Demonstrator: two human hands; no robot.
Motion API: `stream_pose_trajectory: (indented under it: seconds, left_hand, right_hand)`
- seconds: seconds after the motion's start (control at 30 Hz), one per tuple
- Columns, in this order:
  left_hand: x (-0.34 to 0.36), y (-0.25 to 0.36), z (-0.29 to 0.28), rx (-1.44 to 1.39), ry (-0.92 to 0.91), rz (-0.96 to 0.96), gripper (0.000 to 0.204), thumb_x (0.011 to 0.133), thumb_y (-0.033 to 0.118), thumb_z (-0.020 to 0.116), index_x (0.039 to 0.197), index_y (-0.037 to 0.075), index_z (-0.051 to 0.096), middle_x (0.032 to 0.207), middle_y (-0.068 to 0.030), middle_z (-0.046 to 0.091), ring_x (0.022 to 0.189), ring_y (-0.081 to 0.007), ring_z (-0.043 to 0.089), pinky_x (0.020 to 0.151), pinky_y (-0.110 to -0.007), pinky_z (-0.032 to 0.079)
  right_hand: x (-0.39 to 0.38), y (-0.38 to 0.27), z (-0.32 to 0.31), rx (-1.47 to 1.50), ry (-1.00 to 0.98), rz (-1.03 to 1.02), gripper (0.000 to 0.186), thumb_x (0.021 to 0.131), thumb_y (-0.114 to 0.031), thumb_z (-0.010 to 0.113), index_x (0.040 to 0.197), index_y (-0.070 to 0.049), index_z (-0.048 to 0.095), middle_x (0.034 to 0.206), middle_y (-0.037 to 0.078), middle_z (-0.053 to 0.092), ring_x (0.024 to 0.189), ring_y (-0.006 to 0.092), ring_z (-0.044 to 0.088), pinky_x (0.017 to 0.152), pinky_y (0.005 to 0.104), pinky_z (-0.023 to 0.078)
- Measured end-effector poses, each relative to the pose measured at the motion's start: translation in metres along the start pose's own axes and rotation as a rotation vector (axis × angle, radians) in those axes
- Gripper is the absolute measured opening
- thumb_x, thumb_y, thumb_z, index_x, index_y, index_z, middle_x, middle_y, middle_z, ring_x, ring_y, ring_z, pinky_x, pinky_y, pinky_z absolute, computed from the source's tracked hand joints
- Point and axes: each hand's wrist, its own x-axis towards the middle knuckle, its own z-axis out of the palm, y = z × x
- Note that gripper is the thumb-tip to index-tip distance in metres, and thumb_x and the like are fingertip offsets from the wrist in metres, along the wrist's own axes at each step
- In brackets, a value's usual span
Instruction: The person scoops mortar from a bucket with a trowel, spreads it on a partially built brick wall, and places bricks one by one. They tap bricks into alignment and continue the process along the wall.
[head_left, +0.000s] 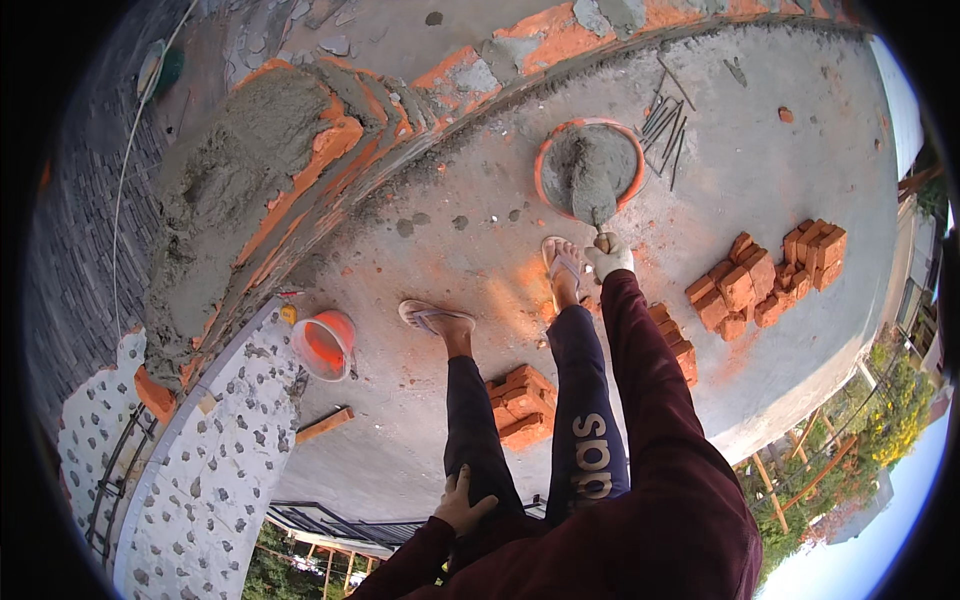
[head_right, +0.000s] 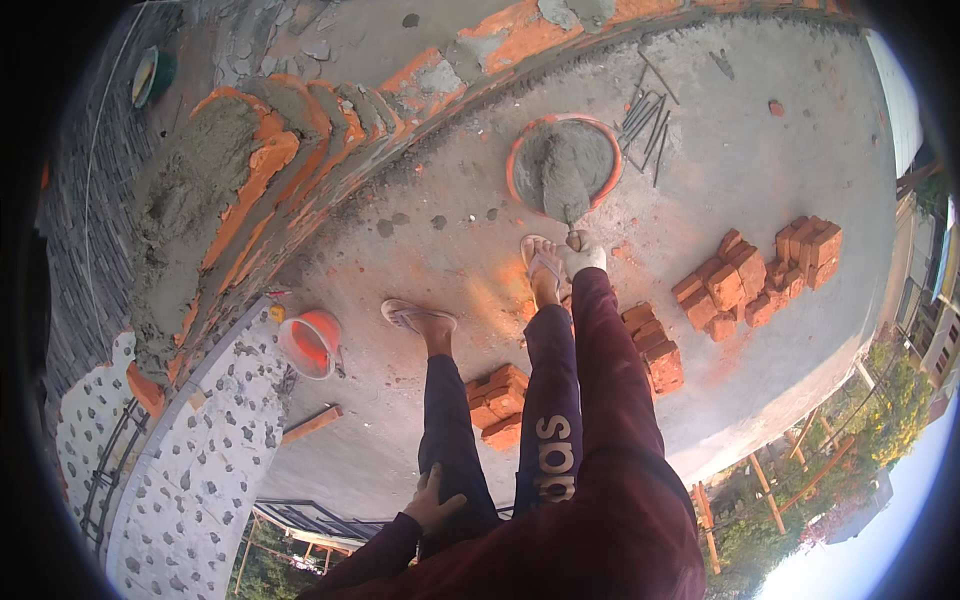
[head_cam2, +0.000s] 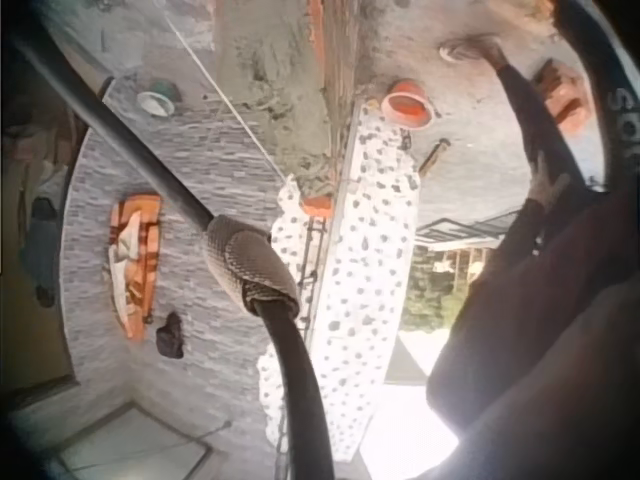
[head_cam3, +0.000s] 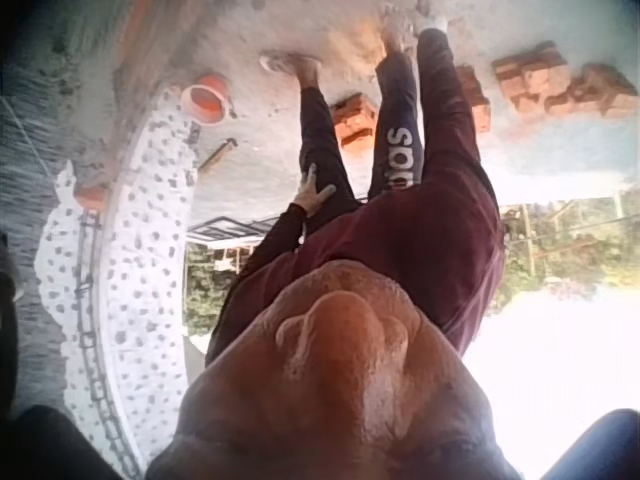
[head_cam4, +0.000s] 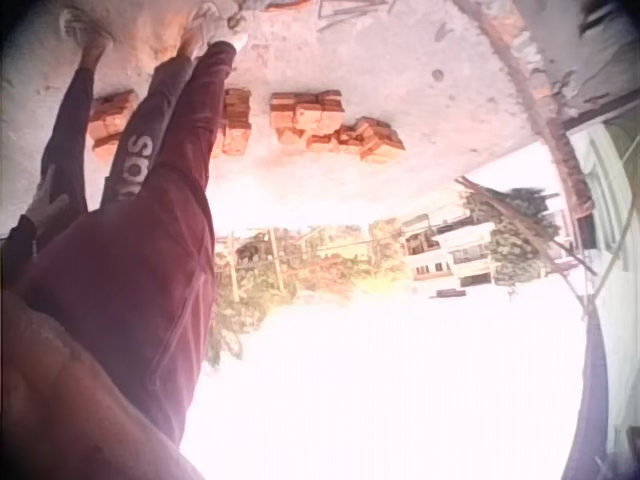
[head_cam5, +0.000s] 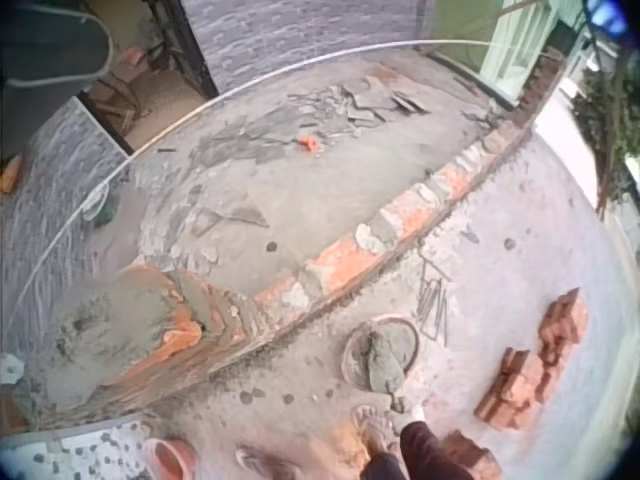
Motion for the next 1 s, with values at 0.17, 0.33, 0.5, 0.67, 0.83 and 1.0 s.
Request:
stream_pose_trajectory:
  seconds: [0.17, 0.33, 0.5, 0.67, 0.83, 1.0]
  left_hand:
    - [-0.006, -0.028, 0.011, -0.102, 0.033, 0.072, 0.114, 0.085, 0.073, 0.063, 0.165, 0.011, 0.012, 0.161, -0.0364, 0.021, 0.147, -0.0515, 0.031, 0.12, -0.05, 0.034]
    - [-0.025, -0.072, 0.006, -0.33, 0.222, 0.187, 0.104, 0.088, 0.071, 0.058, 0.163, 0.008, 0.023, 0.162, -0.0298, 0.03, 0.149, -0.043, 0.034, 0.122, -0.045, 0.031]
    - [-0.047, -0.115, -0.055, -0.586, 0.319, 0.35, 0.087, 0.094, 0.054, 0.061, 0.159, 0.002, 0.033, 0.156, -0.0224, 0.045, 0.142, -0.0375, 0.047, 0.117, -0.04, 0.039]
    - [0.008, -0.222, -0.017, -1.028, 0.591, 0.328, 0.082, 0.092, 0.053, 0.064, 0.153, 0.001, 0.043, 0.144, -0.0287, 0.056, 0.135, -0.0372, 0.055, 0.112, -0.041, 0.043]
    - [0.003, -0.282, 0.046, -1.411, 0.657, 0.213, 0.072, 0.098, 0.037, 0.065, 0.152, -0.004, 0.04, 0.144, -0.0267, 0.056, 0.135, -0.0308, 0.055, 0.113, -0.038, 0.041]
    - [0.005, -0.262, 0.102, -1.623, 0.56, 0.125, 0.077, 0.099, 0.041, 0.064, 0.156, -0.001, 0.035, 0.148, -0.0228, 0.053, 0.127, -0.0294, 0.058, 0.103, -0.041, 0.048]
  right_hand:
    - [-0.119, -0.034, -0.056, -0.328, -0.028, -0.327, 0.022, 0.079, -0.016, 0.073, 0.085, -0.003, 0.057, 0.064, 0.004, 0.046, 0.059, 0.0161, 0.044, 0.057, 0.0369, 0.044]
    - [-0.303, -0.165, -0.07, -0.708, -0.348, -0.52, 0.021, 0.079, -0.013, 0.075, 0.086, -0.004, 0.057, 0.062, 0.004, 0.045, 0.056, 0.0158, 0.043, 0.056, 0.0344, 0.043]
    - [-0.453, -0.287, -0.002, -1.079, -0.686, -0.626, 0.029, 0.083, -0.026, 0.075, 0.093, -0.005, 0.058, 0.071, 0.015, 0.062, 0.069, 0.0323, 0.068, 0.066, 0.0455, 0.052]
    - [-0.52, -0.349, 0.106, -1.149, -1.173, -0.878, 0.032, 0.086, -0.026, 0.074, 0.108, -0.004, 0.064, 0.079, 0.007, 0.061, 0.064, 0.0182, 0.063, 0.059, 0.0339, 0.051]
    - [-0.575, -0.425, 0.188, -1.103, -1.376, -0.563, 0.032, 0.09, -0.027, 0.071, 0.11, -0.003, 0.064, 0.08, 0.003, 0.061, 0.06, 0.0118, 0.059, 0.051, 0.0282, 0.046]
    - [-0.481, -0.462, 0.246, -0.751, -1.379, -0.147, 0.024, 0.096, -0.026, 0.065, 0.104, -0.004, 0.061, 0.075, 0.003, 0.058, 0.049, 0.0104, 0.049, 0.041, 0.0278, 0.037]
